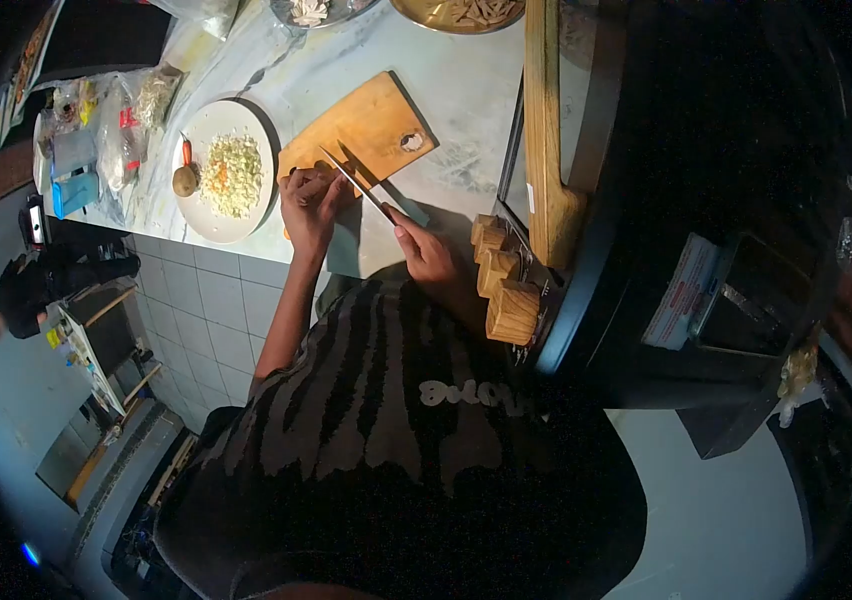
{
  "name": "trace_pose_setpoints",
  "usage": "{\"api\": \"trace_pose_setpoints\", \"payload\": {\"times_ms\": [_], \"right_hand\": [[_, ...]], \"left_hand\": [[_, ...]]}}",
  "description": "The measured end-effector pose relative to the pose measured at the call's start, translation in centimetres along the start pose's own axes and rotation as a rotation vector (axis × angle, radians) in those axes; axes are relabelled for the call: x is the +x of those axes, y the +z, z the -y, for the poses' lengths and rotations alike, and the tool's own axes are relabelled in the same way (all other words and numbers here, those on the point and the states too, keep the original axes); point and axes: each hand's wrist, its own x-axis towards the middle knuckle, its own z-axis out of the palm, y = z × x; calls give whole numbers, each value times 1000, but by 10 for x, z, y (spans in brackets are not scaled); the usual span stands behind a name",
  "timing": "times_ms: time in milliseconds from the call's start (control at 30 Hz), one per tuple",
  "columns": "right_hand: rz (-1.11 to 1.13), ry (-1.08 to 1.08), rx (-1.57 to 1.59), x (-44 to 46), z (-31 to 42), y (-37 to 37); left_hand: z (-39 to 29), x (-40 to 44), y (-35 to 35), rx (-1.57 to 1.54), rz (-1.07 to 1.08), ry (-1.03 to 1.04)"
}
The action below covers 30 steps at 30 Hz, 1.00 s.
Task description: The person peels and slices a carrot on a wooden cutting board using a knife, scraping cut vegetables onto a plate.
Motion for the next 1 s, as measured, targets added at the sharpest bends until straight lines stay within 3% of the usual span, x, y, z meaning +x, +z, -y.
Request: {"api": "trace_pose_setpoints", "payload": {"times_ms": [167,267,567,633,667,733,867,933,1000], "right_hand": [[23,82,3,0,-5,2],[-57,-35,-54,-2,-14,7],[101,225,29,7,-20,-12],[250,437,-38,15,-3,-21],[250,443,-36,11,-11,-19],[100,104,-87,7,-24,-12],[80,249,-147,6,-33,0],[-106,-73,-223,2,-37,12],[-80,-14,-230,-1,-42,14]], "left_hand": [[-2,0,1,12,14,-11],[2,-3,4,-9,-21,7],[9,-4,7,-20,0,22],[7,-2,6,-20,6,21],[7,-3,6,-20,11,19],[5,-2,6,-26,29,-26],[0,1,3,1,18,22],[1,1,1,-22,35,11],[3,-1,0,-23,36,23]]}}
